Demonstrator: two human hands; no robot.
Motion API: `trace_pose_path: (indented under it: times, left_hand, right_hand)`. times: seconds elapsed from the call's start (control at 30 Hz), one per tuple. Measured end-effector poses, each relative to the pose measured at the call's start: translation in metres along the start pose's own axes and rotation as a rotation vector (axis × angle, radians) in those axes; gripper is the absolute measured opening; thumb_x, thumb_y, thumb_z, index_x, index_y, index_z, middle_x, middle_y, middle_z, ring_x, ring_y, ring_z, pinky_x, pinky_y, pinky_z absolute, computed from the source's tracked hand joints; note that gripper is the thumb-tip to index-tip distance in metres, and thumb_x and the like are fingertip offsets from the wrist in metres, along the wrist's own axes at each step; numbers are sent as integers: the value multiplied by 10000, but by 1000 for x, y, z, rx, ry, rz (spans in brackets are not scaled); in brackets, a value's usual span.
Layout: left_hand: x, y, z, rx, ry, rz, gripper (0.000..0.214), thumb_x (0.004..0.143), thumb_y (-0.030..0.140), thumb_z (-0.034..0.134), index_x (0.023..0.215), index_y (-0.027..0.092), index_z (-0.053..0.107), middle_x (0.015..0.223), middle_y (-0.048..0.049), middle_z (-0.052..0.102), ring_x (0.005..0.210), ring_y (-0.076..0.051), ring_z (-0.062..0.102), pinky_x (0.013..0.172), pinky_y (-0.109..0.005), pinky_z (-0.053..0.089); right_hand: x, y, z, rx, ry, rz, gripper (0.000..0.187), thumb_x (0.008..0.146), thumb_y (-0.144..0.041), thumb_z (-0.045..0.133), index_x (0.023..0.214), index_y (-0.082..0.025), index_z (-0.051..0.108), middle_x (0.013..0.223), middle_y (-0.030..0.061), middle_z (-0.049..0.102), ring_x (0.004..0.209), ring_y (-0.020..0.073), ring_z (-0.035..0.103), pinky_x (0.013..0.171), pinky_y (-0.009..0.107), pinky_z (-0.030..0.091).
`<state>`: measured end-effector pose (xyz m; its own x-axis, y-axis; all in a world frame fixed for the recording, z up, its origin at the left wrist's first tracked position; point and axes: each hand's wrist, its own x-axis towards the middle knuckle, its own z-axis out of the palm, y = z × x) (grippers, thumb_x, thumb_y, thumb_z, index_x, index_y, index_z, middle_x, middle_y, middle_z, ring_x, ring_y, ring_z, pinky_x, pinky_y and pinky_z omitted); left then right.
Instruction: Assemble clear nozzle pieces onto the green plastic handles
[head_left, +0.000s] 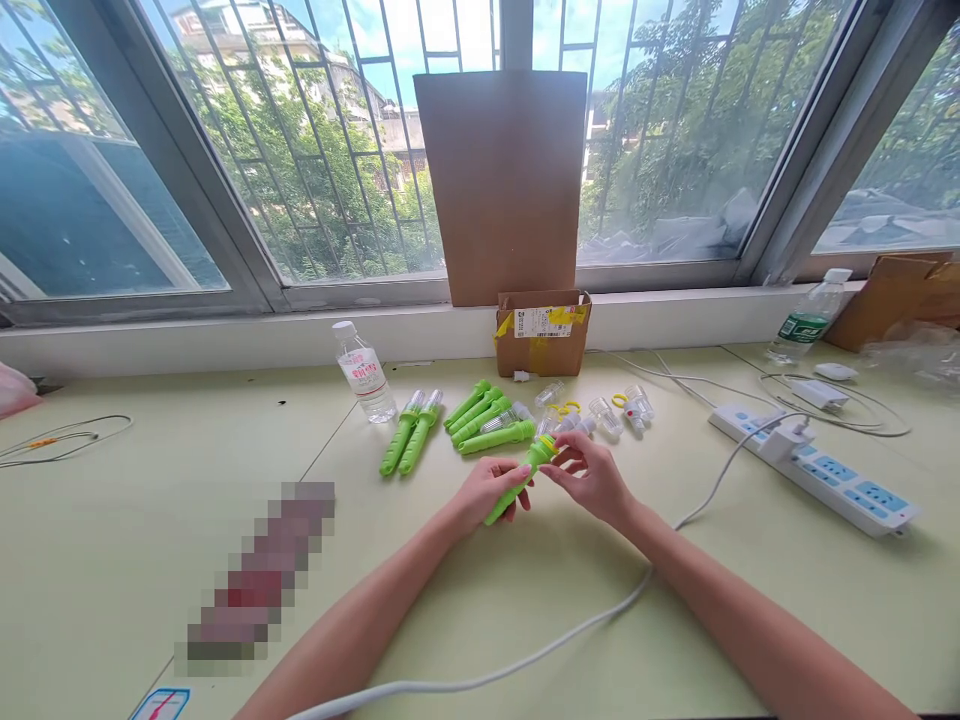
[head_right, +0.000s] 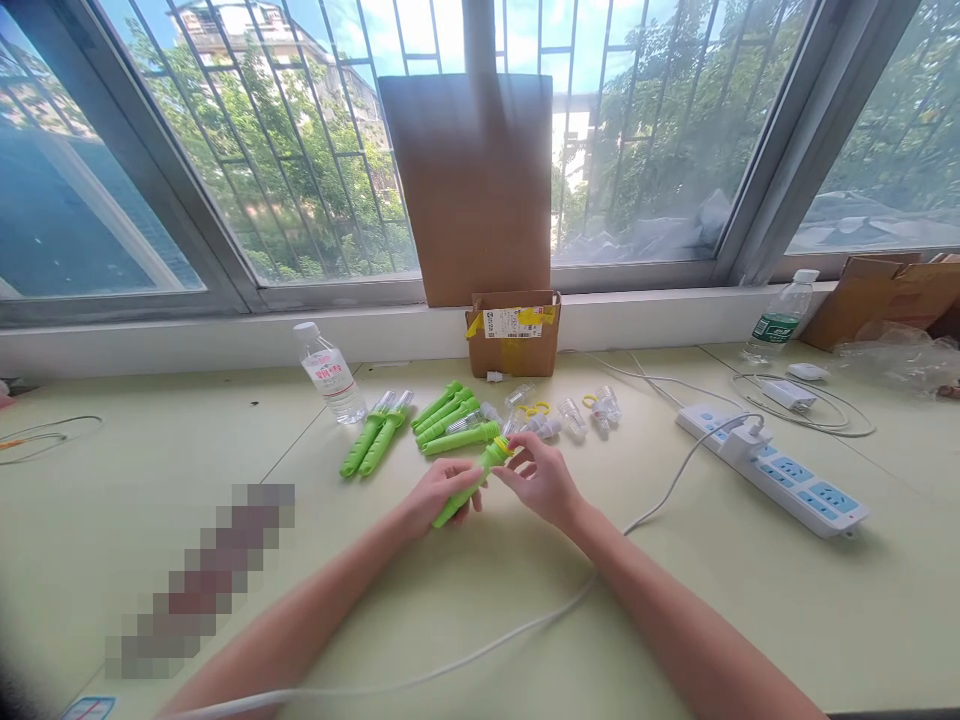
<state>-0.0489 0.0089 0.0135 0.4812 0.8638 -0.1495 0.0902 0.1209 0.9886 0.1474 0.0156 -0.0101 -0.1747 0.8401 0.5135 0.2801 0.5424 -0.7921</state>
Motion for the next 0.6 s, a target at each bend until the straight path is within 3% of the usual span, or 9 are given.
trace_pose_path:
  times: [0.13,0.37,0.5,0.6]
  left_hand:
    - [-1,0,-1,-11,-9,-19,444,785,572,569,806,129,594,599,-32,625,394,-89,502,354,-180,309]
    - [-1,1,-1,18,-56,-24,463,822,597,493,840,139,564,553,15,556,368,-60,424,356,-178,284]
    - [0,-1,3,138,50,18,410,770,550,608,913,179,509,472,92,455,322,-43,328,329,-162,227]
    - [1,-5,6,144,123,46,390,724,486,684,884,200,472,565,80,538,322,-38,363,320,-162,256]
  right_hand:
    - [1,0,-1,6,-33,20,352,751,-422,690,972,-219,506,904,45,644,692,183,692,522,302,592]
    - [1,3,2,5,23,11,239,809,-420,624,855,-225,493,997,68,673,641,159,668,502,294,571]
    - [0,3,2,-6,41,6,243,814,-434,616,828,-224,494,1048,86,670,582,142,636,504,314,568]
    - [0,1,3,-8,49,2,242,813,-437,616,824,-224,501,1060,89,669,594,147,642,500,312,564]
